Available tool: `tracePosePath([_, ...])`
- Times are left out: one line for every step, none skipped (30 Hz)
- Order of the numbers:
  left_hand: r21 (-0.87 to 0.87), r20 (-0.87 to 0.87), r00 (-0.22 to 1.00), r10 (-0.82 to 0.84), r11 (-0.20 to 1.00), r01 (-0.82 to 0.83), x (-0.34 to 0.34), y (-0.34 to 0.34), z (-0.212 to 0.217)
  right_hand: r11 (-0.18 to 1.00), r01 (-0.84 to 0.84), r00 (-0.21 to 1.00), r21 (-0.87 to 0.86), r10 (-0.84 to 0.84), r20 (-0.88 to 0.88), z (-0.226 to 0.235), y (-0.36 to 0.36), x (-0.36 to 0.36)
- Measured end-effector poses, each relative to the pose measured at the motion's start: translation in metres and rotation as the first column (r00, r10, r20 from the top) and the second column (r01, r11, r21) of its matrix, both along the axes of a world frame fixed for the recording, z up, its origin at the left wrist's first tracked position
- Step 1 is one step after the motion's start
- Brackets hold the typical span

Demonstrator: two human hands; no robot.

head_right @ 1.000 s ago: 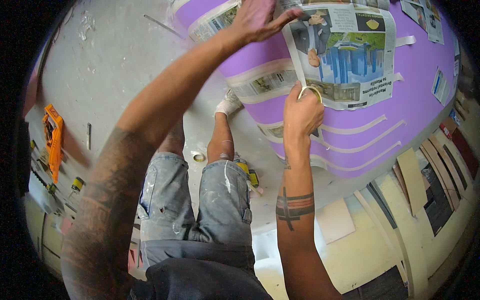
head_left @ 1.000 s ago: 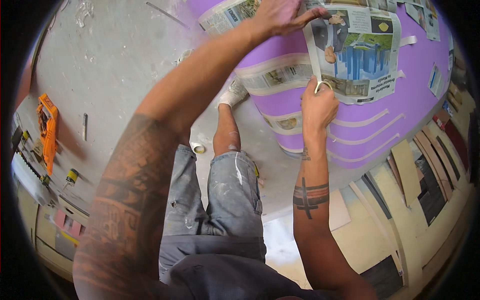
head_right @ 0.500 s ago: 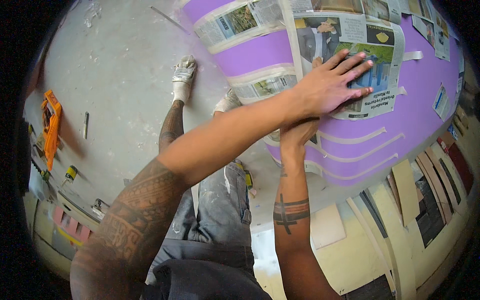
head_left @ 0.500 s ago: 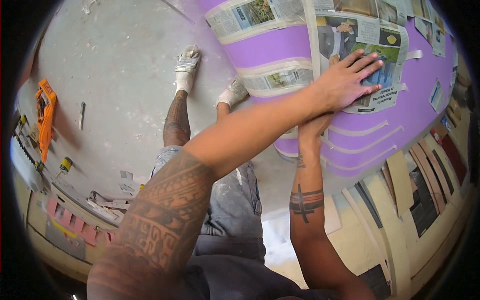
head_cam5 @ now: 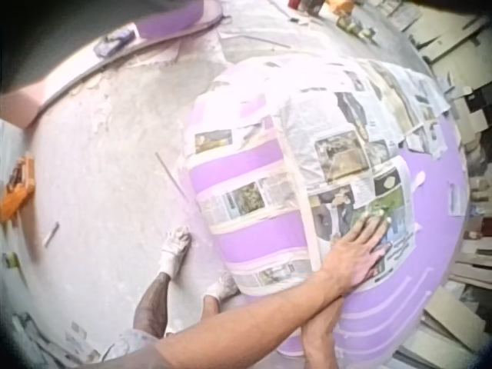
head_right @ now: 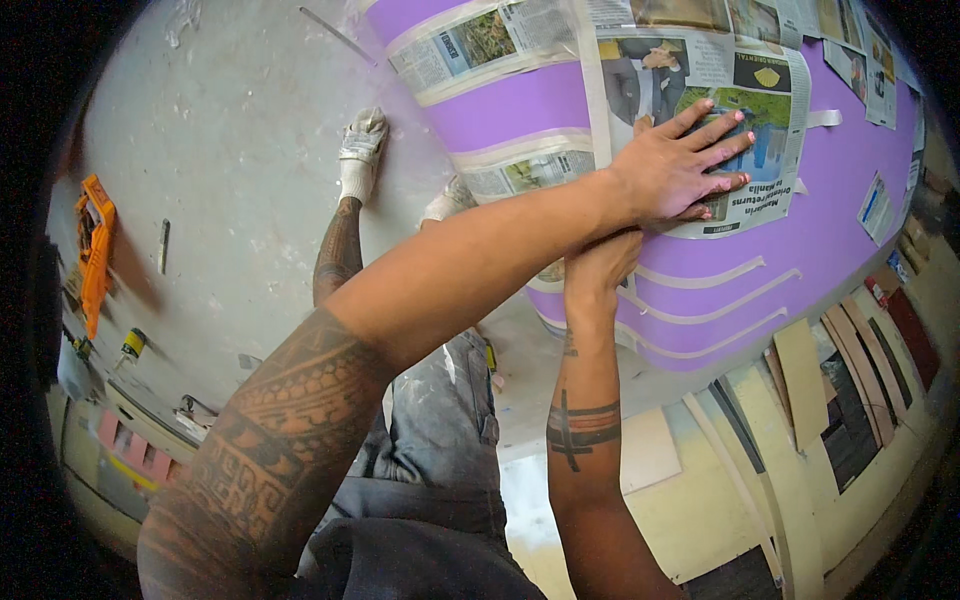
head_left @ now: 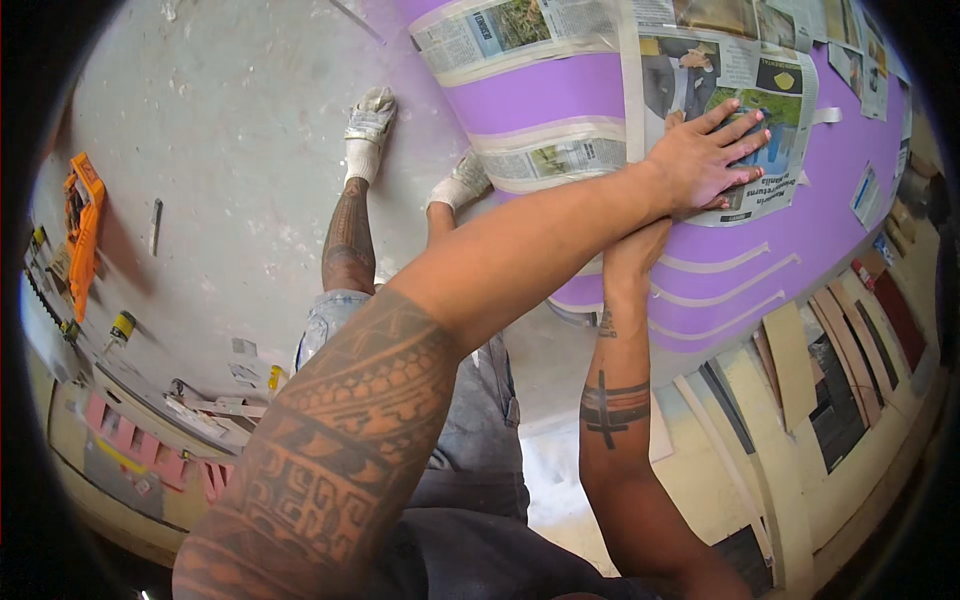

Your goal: The person is taping newspapers onto a large purple furniture structure to mask it, likely in preparation for painting.

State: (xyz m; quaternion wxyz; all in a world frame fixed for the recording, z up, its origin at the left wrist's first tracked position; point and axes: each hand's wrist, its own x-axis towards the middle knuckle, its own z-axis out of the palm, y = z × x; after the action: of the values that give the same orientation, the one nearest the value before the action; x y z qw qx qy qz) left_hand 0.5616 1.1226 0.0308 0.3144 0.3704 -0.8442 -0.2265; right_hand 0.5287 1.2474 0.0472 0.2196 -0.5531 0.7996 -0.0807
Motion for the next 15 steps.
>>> tracePosePath([-0.026, 0.051, 0.999, -0.009, 1.000, 0.010, -0.001, 0.000, 0.001, 0.995, -0.080, 0.994, -0.061, 0.084, 0.064, 0.001, -0.003, 0.000])
tracePosePath([-0.037, 0.023, 1.000, 0.011, 0.999, -0.010, -0.003, 0.000, 0.003, 0.997, -0.075, 0.995, -0.036, 0.077, 0.064, 0.000, -0.005, 0.004])
tracePosePath([-0.036, 0.018, 0.999, 0.028, 0.999, -0.027, -0.006, 0.000, 0.004, 0.999, -0.005, 0.991, -0.053, 0.012, 0.134, -0.002, -0.007, 0.008])
tracePosePath([-0.031, 0.049, 0.999, 0.015, 0.999, -0.014, -0.008, 0.000, 0.006, 0.996, 0.065, 0.977, -0.067, -0.050, 0.205, -0.003, -0.009, 0.012])
tracePosePath([-0.037, 0.012, 0.998, 0.058, 0.998, -0.057, -0.010, -0.001, 0.007, 0.996, 0.054, 0.978, -0.067, -0.039, 0.203, -0.002, -0.011, 0.013])
tracePosePath([-0.055, 0.022, 0.998, 0.061, 0.997, -0.059, -0.011, -0.001, 0.008, 0.989, 0.144, 0.962, 0.028, -0.147, 0.231, 0.001, -0.011, 0.013])
tracePosePath([-0.056, 0.045, 0.998, 0.037, 0.998, -0.034, -0.013, -0.001, 0.009, 0.968, 0.222, 0.937, 0.118, -0.245, 0.249, 0.002, -0.010, 0.013])
tracePosePath([-0.041, 0.012, 0.999, 0.050, 0.998, -0.050, -0.014, -0.001, 0.009, 0.979, 0.164, 0.961, 0.120, -0.186, 0.204, 0.002, -0.012, 0.009])
tracePosePath([-0.063, -0.015, 0.996, 0.088, 0.994, -0.089, -0.014, -0.001, 0.009, 0.976, 0.165, 0.962, 0.141, -0.191, 0.195, 0.000, -0.012, 0.006])
tracePosePath([-0.058, -0.018, 0.995, 0.101, 0.993, -0.102, -0.015, 0.000, 0.009, 0.996, 0.047, 0.995, 0.071, -0.053, 0.081, -0.003, -0.012, 0.003])
tracePosePath([-0.031, 0.011, 0.997, 0.083, 0.996, -0.082, -0.015, 0.000, 0.009, 0.997, -0.079, 0.996, 0.016, 0.080, -0.042, -0.008, -0.011, -0.002])
tracePosePath([-0.052, -0.027, 0.993, 0.118, 0.992, -0.119, -0.016, 0.001, 0.010, 0.996, -0.084, 0.995, 0.018, 0.084, -0.048, -0.018, -0.012, -0.007])
tracePosePath([-0.017, -0.029, 0.992, 0.120, 0.993, -0.121, -0.016, 0.002, 0.011, 0.995, -0.021, 0.990, 0.101, 0.035, -0.135, -0.033, -0.017, -0.010])
tracePosePath([0.019, -0.031, 0.992, 0.123, 0.992, -0.122, -0.017, 0.002, 0.012, 0.983, 0.049, 0.975, 0.178, -0.008, -0.224, -0.051, -0.023, -0.013])
tracePosePath([0.023, -0.038, 0.991, 0.126, 0.992, -0.126, -0.017, 0.002, 0.013, 0.961, 0.127, 0.947, 0.247, -0.043, -0.317, -0.067, -0.028, -0.017])
